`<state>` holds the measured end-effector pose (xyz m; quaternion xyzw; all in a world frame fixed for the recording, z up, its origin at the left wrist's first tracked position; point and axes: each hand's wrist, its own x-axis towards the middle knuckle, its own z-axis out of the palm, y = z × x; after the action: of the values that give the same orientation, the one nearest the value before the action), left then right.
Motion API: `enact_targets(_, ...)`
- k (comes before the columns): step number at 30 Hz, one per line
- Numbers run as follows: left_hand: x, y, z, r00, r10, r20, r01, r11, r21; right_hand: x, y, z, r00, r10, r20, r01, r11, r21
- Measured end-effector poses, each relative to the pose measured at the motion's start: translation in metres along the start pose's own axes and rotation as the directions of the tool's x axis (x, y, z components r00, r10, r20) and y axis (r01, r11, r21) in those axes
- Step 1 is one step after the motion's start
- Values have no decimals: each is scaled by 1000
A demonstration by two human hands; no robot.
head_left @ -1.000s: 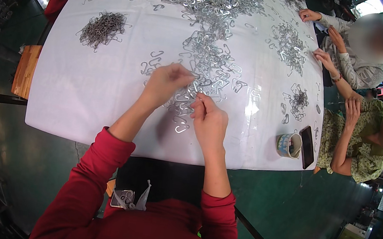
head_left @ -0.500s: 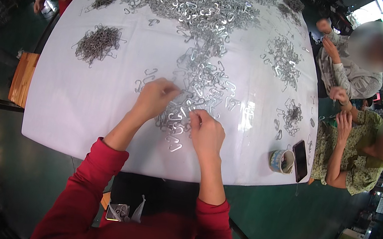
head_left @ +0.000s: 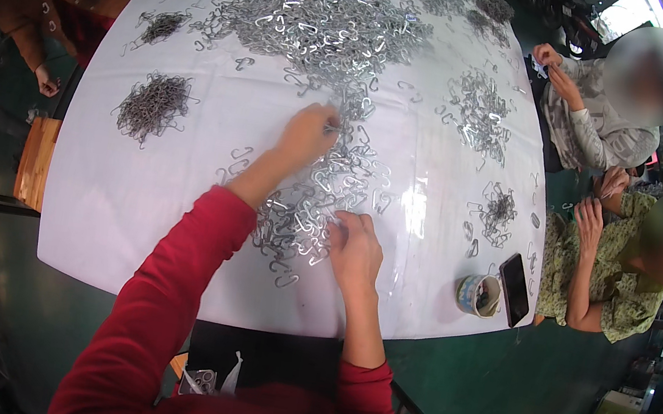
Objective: The person sorts small metal clips on a white table, picking them up and placing them into piles. Other people at the table perform similar sorting actions.
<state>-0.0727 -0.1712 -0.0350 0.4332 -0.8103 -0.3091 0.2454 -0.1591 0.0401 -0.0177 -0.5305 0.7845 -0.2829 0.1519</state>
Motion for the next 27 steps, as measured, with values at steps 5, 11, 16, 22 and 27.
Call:
enact_targets(5,-6,-13,-47,968,-167,190,251,720,-647,-5,3,6,997,-39,-61,41,998,43)
enact_targets(11,-15,-8,-77,951,-129,281,291,681,-672,0,-6,2,996,25,-84,-14,991,132)
enact_targets(16,-27,14,-82,913,-5,409,286,721,-631,50,-36,1,999,49,-10,-27,682,731)
enact_targets(22,-31,11,-95,991,-63,114,114,838,-533,121,-43,-15,976,-3,219,-190,487,852)
enact_targets(27,-50,-9,-92,909,-242,340,407,694,-593,114,-26,-46,903,101,418,-354,728,587)
